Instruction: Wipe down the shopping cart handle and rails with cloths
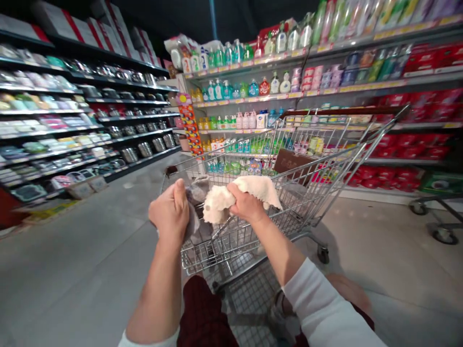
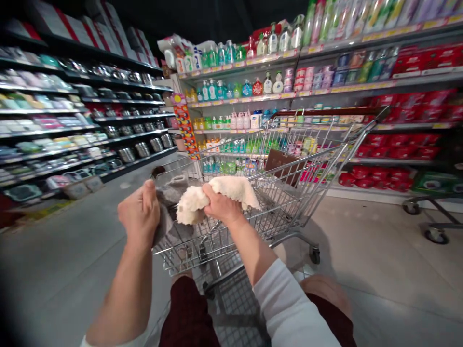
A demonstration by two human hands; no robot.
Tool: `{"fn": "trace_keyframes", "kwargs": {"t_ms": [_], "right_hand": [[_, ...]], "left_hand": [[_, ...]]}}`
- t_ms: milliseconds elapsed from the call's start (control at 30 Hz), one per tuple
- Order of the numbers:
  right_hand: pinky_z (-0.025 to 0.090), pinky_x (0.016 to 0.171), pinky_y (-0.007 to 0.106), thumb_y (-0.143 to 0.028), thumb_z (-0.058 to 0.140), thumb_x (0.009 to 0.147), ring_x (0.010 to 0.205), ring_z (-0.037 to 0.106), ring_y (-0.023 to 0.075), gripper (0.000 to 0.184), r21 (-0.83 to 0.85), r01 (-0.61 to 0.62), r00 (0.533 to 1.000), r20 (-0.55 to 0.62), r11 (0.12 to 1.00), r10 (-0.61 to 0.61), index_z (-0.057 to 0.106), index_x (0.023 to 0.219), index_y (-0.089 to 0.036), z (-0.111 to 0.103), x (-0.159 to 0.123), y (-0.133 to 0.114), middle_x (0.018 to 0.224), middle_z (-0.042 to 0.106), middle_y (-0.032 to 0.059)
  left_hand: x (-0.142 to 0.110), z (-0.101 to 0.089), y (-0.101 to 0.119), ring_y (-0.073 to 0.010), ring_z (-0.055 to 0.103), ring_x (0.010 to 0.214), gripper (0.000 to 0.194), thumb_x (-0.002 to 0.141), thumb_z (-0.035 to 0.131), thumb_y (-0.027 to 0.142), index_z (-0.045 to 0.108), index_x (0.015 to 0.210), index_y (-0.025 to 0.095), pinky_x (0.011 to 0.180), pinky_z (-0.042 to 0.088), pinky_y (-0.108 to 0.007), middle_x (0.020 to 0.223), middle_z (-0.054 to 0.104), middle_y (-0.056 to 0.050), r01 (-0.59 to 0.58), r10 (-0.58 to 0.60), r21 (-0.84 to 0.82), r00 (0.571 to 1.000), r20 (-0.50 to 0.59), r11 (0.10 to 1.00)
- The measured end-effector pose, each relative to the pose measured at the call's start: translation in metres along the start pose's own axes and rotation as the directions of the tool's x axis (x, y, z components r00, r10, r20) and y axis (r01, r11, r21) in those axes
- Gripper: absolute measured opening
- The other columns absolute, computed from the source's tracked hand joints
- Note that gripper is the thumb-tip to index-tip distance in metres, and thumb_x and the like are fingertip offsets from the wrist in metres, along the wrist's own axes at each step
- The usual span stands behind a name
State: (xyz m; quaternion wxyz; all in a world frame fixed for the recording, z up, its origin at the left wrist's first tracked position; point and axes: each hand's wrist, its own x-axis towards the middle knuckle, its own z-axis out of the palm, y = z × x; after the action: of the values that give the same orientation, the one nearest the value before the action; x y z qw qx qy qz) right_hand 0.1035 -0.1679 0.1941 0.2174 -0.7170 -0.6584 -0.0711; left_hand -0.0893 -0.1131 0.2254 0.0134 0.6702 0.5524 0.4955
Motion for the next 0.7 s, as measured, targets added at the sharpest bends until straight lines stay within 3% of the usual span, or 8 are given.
{"fn": "trace_keyframes", "kwargs": {"t_ms": [133,200,267,367,400,467,533,700], "right_hand": [[0.046,0.068,0.031,-0.035,0.045,0.091,0.091,0.074,0.0295,0.046,0.012,-0.066,0.998,0.019,0.998,0.066,0.064,0.133,-0.031,-0.007,-0.004,0.011,0.103,0.08,0.007],[0.044,0.067,0.03,-0.034,0.046,0.089,0.091,0.073,0.0291,0.047,0.02,-0.07,0.998,0.001,0.997,0.07,0.064,0.132,-0.032,-0.011,-0.005,0.02,0.105,0.079,0.0065],[0.042,0.066,0.029,-0.034,0.047,0.088,0.091,0.072,0.0286,0.045,0.029,-0.064,0.997,-0.039,0.998,0.065,0.066,0.128,-0.031,-0.013,-0.007,0.033,0.103,0.079,0.0066],[0.037,0.064,0.029,-0.035,0.05,0.084,0.088,0.069,0.0281,0.036,0.055,-0.049,0.988,-0.142,0.997,0.056,0.071,0.112,-0.028,-0.016,-0.008,0.06,0.096,0.078,0.0077],[0.036,0.064,0.029,-0.035,0.051,0.081,0.086,0.068,0.0276,0.033,0.068,-0.033,0.981,-0.187,0.997,0.045,0.072,0.105,-0.027,-0.016,-0.008,0.07,0.091,0.076,0.0077],[0.036,0.065,0.029,-0.036,0.052,0.076,0.081,0.065,0.0256,0.025,0.099,0.026,0.96,-0.28,0.995,0.003,0.069,0.09,-0.025,-0.019,-0.008,0.089,0.082,0.073,0.0068],[0.036,0.067,0.029,-0.037,0.05,0.073,0.075,0.059,0.0234,0.017,0.132,0.077,0.933,-0.358,0.988,-0.025,0.061,0.076,-0.025,-0.022,-0.007,0.107,0.072,0.066,0.0051],[0.034,0.068,0.03,-0.038,0.047,0.068,0.068,0.049,0.0202,0.013,0.175,0.095,0.891,-0.454,0.98,-0.005,0.045,0.065,-0.026,-0.034,-0.001,0.139,0.063,0.049,0.0013]], "left_hand": [[0.036,-0.031,-0.003,-0.0123,0.02,0.06,0.07,0.096,0.032,0.083,0.019,0.061,0.024,0.056,0.018,-0.032,0.06,0.022,0.002,0.01,-0.101,-0.334,0.961,-0.256,0.943],[0.054,-0.038,-0.012,-0.012,0.02,0.061,0.076,0.092,0.027,0.092,0.014,0.064,0.023,0.058,0.019,-0.032,0.061,0.019,0.002,-0.087,-0.088,-0.369,0.898,-0.431,0.925],[0.065,-0.031,-0.024,-0.0112,0.022,0.061,0.08,0.086,0.022,0.099,0.015,0.063,0.023,0.058,0.02,-0.031,0.06,0.019,0.003,-0.154,-0.013,-0.333,0.893,-0.45,0.93],[0.067,0.001,-0.041,-0.0124,0.035,0.061,0.079,0.085,0.025,0.098,0.034,0.061,0.023,0.058,0.028,-0.029,0.061,0.036,0.002,-0.164,0.132,-0.304,0.984,-0.122,0.938],[0.064,0.013,-0.044,-0.0141,0.041,0.065,0.077,0.088,0.027,0.093,0.043,0.064,0.022,0.06,0.033,-0.029,0.064,0.044,0.0,-0.162,0.188,-0.3,0.98,0.06,0.94],[0.058,0.035,-0.048,-0.0163,0.045,0.066,0.071,0.093,0.023,0.083,0.045,0.063,0.022,0.06,0.035,-0.028,0.063,0.047,-0.002,-0.076,0.156,-0.269,0.945,0.288,0.96],[0.05,0.05,-0.047,-0.0165,0.046,0.065,0.064,0.099,0.024,0.07,0.043,0.061,0.022,0.06,0.033,-0.028,0.061,0.046,-0.002,-0.067,0.146,-0.231,0.928,0.344,0.971],[0.024,0.062,-0.025,-0.0153,0.039,0.062,0.055,0.106,0.029,0.047,0.033,0.058,0.021,0.062,0.022,-0.03,0.06,0.041,-0.001,-0.156,0.203,-0.183,0.939,0.279,0.971]]}}
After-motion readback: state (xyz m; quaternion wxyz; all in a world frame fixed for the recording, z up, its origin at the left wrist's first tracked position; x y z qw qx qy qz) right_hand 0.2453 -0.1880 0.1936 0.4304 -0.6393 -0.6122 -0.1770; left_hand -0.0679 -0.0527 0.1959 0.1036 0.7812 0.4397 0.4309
